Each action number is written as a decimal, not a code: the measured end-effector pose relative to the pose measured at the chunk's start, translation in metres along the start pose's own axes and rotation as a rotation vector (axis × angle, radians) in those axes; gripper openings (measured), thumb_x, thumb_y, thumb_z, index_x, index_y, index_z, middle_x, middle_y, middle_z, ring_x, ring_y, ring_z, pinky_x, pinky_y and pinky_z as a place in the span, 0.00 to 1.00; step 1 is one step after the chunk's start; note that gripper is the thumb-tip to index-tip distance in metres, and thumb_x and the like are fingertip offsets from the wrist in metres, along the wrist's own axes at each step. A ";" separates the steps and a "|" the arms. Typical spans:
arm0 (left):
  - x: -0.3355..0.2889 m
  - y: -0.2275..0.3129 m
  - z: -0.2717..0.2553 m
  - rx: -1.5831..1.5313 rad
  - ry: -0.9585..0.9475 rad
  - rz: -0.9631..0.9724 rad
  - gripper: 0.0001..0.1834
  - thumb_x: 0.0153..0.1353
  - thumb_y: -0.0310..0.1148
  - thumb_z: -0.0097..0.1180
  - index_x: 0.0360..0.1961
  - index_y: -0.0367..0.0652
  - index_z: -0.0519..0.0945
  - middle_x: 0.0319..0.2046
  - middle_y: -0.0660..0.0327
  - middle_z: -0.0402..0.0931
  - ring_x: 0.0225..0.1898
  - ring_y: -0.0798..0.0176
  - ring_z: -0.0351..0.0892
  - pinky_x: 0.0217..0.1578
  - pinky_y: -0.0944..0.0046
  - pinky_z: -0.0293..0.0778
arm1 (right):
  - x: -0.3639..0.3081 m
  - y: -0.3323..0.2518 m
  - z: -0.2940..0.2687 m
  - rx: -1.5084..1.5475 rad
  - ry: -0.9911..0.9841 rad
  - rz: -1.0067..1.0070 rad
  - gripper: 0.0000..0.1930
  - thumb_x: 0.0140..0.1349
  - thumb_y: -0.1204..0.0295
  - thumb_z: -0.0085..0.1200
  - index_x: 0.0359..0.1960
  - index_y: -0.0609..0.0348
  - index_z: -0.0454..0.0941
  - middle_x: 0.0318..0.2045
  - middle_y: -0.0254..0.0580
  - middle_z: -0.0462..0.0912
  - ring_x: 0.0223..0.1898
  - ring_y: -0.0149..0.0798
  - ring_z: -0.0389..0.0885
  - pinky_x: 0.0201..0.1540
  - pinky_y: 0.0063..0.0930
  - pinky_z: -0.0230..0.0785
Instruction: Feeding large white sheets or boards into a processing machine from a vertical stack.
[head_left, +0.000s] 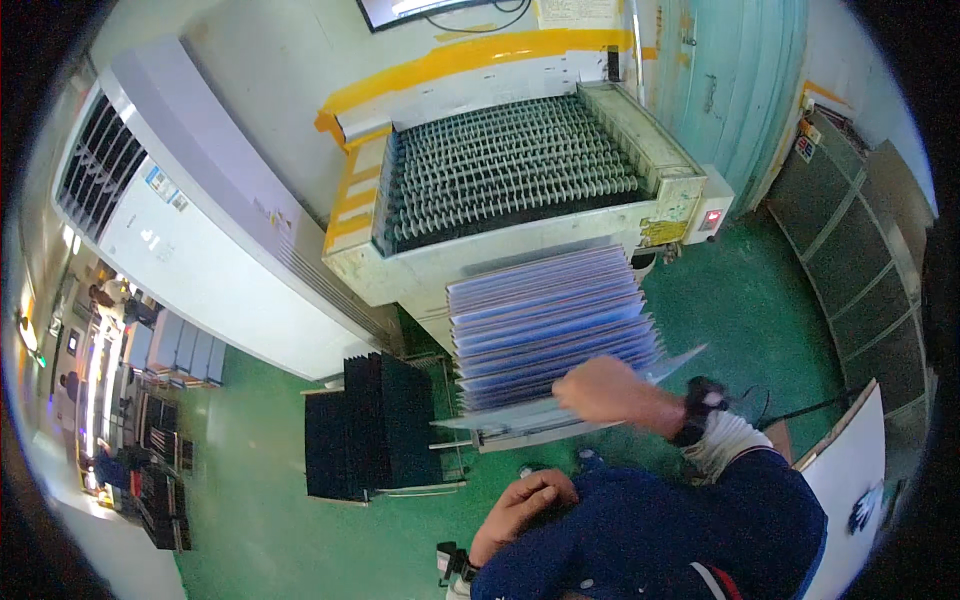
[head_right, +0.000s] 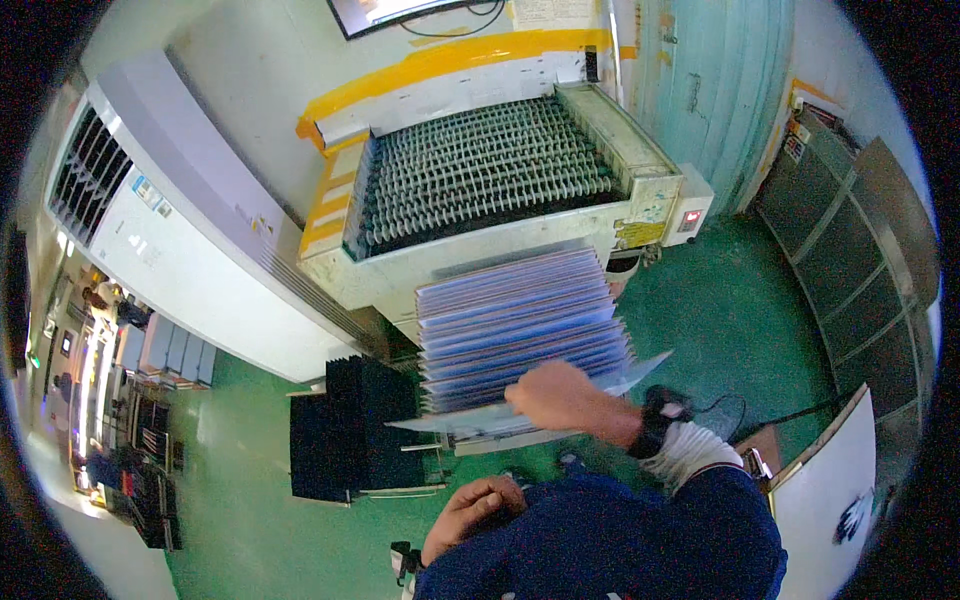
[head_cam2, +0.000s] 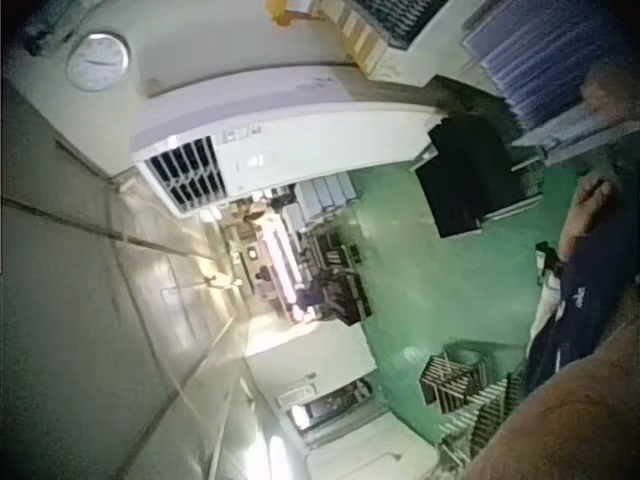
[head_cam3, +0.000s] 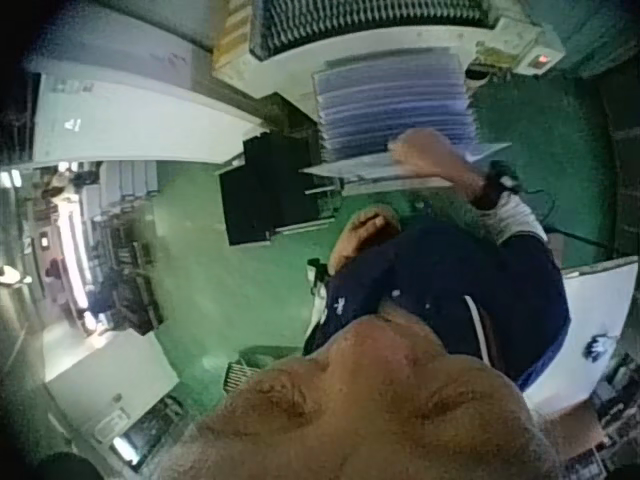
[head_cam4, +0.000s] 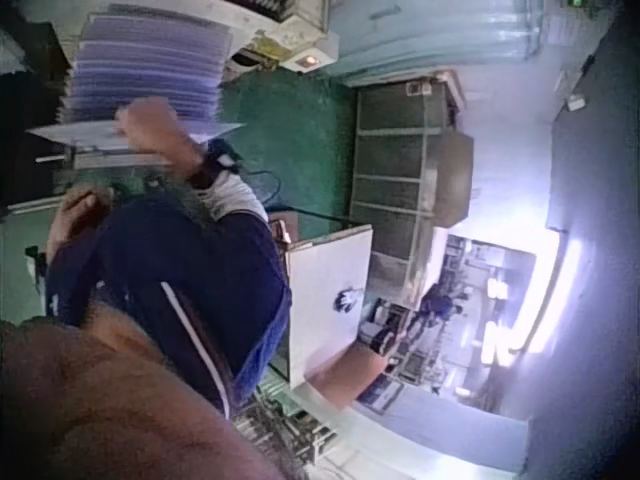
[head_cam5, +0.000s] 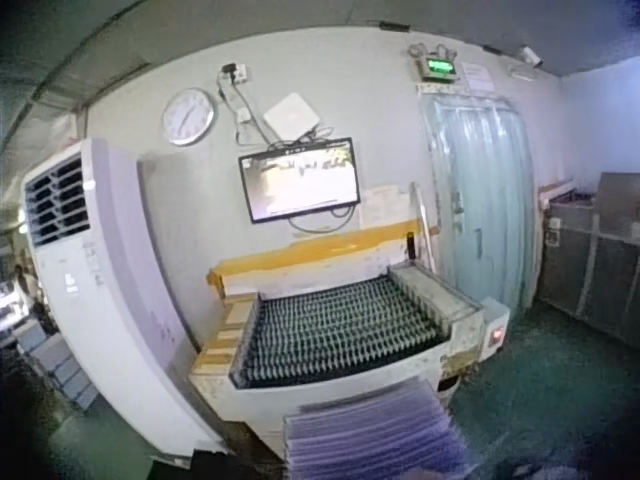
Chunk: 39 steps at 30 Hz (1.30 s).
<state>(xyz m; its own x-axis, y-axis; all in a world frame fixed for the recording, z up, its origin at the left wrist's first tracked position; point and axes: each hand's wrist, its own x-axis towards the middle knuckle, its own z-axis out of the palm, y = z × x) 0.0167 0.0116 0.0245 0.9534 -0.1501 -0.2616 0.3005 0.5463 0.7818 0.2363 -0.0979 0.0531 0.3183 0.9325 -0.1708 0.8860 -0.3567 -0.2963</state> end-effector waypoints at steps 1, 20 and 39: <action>0.000 0.000 -0.005 -0.014 -0.024 0.003 0.11 0.62 0.34 0.45 0.36 0.37 0.74 0.34 0.62 0.72 0.37 0.68 0.68 0.41 0.68 0.63 | -0.005 -0.003 -0.025 0.006 0.036 -0.007 0.09 0.52 0.64 0.49 0.27 0.56 0.76 0.21 0.50 0.77 0.27 0.55 0.77 0.29 0.47 0.69; -0.003 0.007 -0.029 0.071 0.053 0.045 0.11 0.62 0.34 0.46 0.35 0.36 0.74 0.34 0.60 0.73 0.39 0.65 0.69 0.44 0.66 0.64 | 0.056 0.203 -0.074 1.909 0.681 0.290 0.13 0.51 0.74 0.57 0.39 0.60 0.72 0.35 0.43 0.77 0.36 0.38 0.76 0.40 0.31 0.71; 0.077 0.012 0.044 -0.282 0.524 0.053 0.11 0.56 0.36 0.57 0.33 0.40 0.76 0.31 0.61 0.75 0.36 0.63 0.73 0.40 0.63 0.68 | 0.254 0.285 -0.045 1.972 0.347 0.398 0.12 0.58 0.67 0.49 0.36 0.65 0.73 0.28 0.49 0.79 0.27 0.41 0.80 0.30 0.33 0.75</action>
<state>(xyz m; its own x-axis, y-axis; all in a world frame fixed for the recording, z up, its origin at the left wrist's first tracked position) 0.0950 -0.0299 0.0390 0.8057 0.2711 -0.5267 0.1660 0.7502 0.6400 0.5851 0.0401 -0.0323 0.6112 0.6881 -0.3911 -0.6505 0.1552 -0.7435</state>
